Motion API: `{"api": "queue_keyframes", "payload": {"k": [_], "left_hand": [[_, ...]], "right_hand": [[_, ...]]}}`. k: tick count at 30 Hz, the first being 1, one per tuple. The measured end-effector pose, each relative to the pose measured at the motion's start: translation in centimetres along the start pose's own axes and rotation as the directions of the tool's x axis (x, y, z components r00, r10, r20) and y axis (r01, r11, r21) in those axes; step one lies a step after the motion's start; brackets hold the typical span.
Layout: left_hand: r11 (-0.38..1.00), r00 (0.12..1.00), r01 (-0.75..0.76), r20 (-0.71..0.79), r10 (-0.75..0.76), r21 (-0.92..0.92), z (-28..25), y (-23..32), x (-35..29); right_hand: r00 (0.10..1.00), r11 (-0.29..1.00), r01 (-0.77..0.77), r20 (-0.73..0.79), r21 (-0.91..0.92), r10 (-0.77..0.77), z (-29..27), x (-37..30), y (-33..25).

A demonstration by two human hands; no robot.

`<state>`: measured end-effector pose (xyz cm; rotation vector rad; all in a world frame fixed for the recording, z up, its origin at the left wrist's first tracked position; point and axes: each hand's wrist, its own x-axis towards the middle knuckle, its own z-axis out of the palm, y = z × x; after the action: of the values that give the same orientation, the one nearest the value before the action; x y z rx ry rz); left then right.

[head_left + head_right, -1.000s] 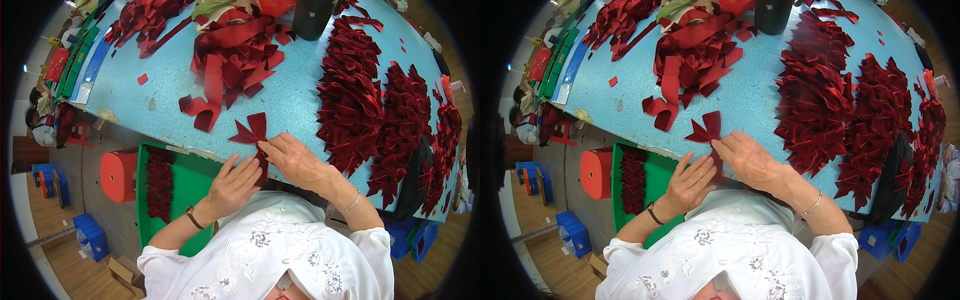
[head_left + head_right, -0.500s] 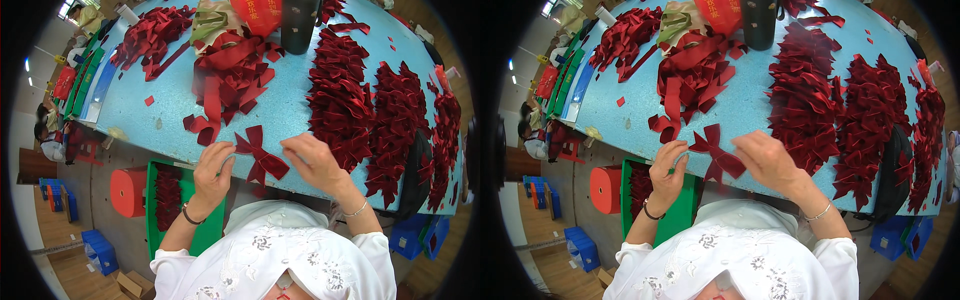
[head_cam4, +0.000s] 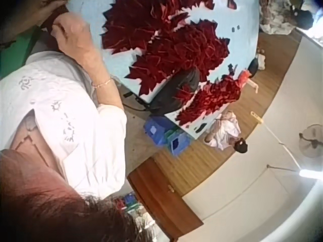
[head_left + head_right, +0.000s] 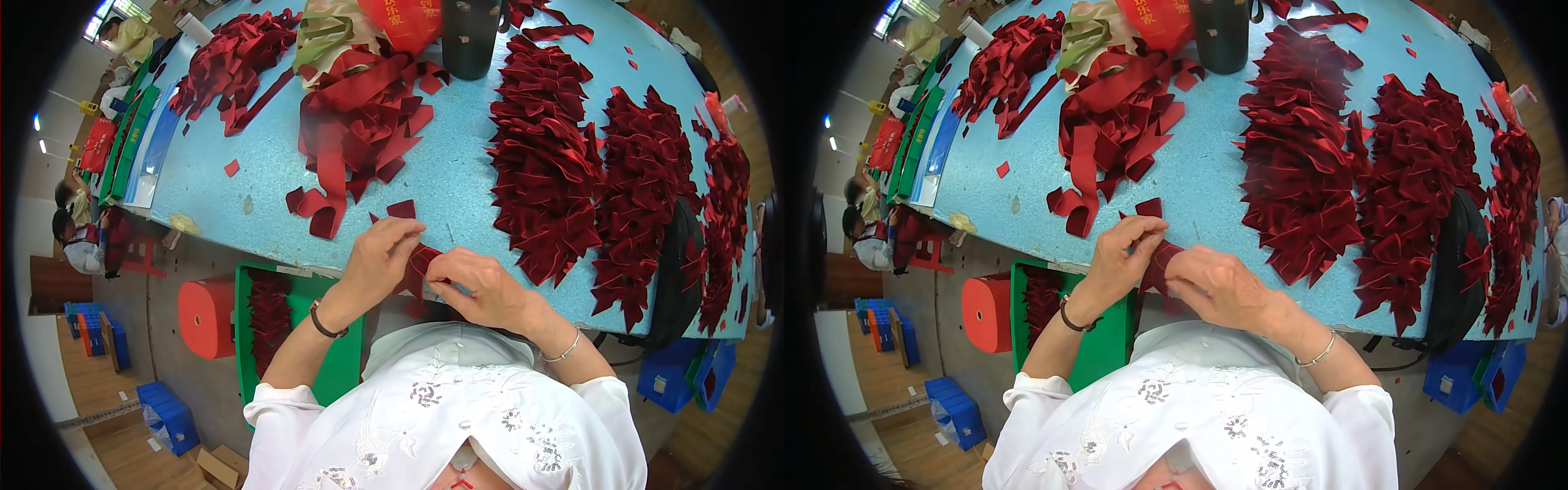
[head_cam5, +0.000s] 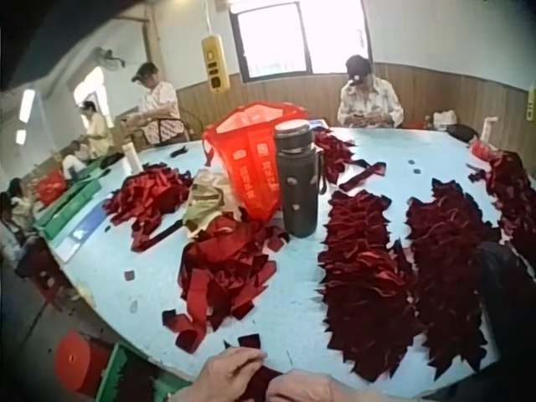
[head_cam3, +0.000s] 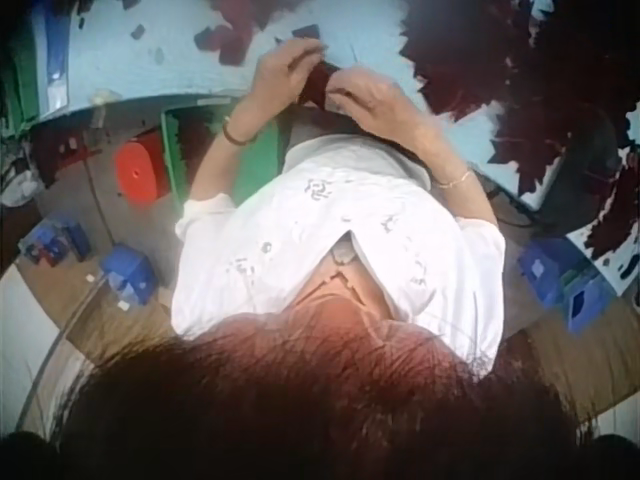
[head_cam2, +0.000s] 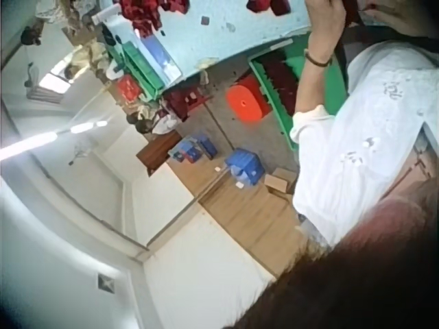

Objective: Assembling red ribbon bows by hand at a factory workbench by folding fabric strips and securing them.

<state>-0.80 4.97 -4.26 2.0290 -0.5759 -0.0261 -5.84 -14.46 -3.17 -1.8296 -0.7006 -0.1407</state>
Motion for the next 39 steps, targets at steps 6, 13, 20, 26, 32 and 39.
{"api": "queue_keyframes", "payload": {"k": [6, 13, 20, 26, 32, 39], "left_hand": [[0.887, 0.962, 0.263, 0.032, -0.271, -0.381, -2.2, -0.5, -0.2], [0.962, 0.956, 0.247, -0.131, -0.262, -0.118, -3.5, 0.9, -2.7], [0.935, 0.927, 0.354, -0.135, -0.35, 0.007, -1.7, 2.4, -4.8], [0.962, 0.953, 0.273, -0.143, -0.268, 0.017, -0.1, 2.8, -5.1], [0.537, 0.872, 0.306, 0.005, -0.489, -0.786, -0.1, 3.1, -5.2], [0.349, 0.832, 0.372, 0.142, -0.536, -0.86, -0.4, 3.7, -4.4]], "right_hand": [[0.984, 0.982, -0.115, 0.117, -0.151, 0.133, -1.0, -1.0, -0.1], [0.976, 0.962, -0.215, -0.027, -0.168, 0.214, -1.5, -0.2, 0.0], [0.994, 0.926, -0.066, -0.106, -0.371, 0.029, 1.4, 2.5, 0.9], [0.913, 0.91, -0.403, -0.116, -0.095, 0.392, 3.0, 1.3, 0.2], [0.816, 0.811, -0.496, -0.154, 0.31, 0.557, 2.8, 0.3, -0.6], [0.822, 0.822, -0.425, -0.219, 0.379, 0.526, 2.1, -0.3, -1.5]]}}
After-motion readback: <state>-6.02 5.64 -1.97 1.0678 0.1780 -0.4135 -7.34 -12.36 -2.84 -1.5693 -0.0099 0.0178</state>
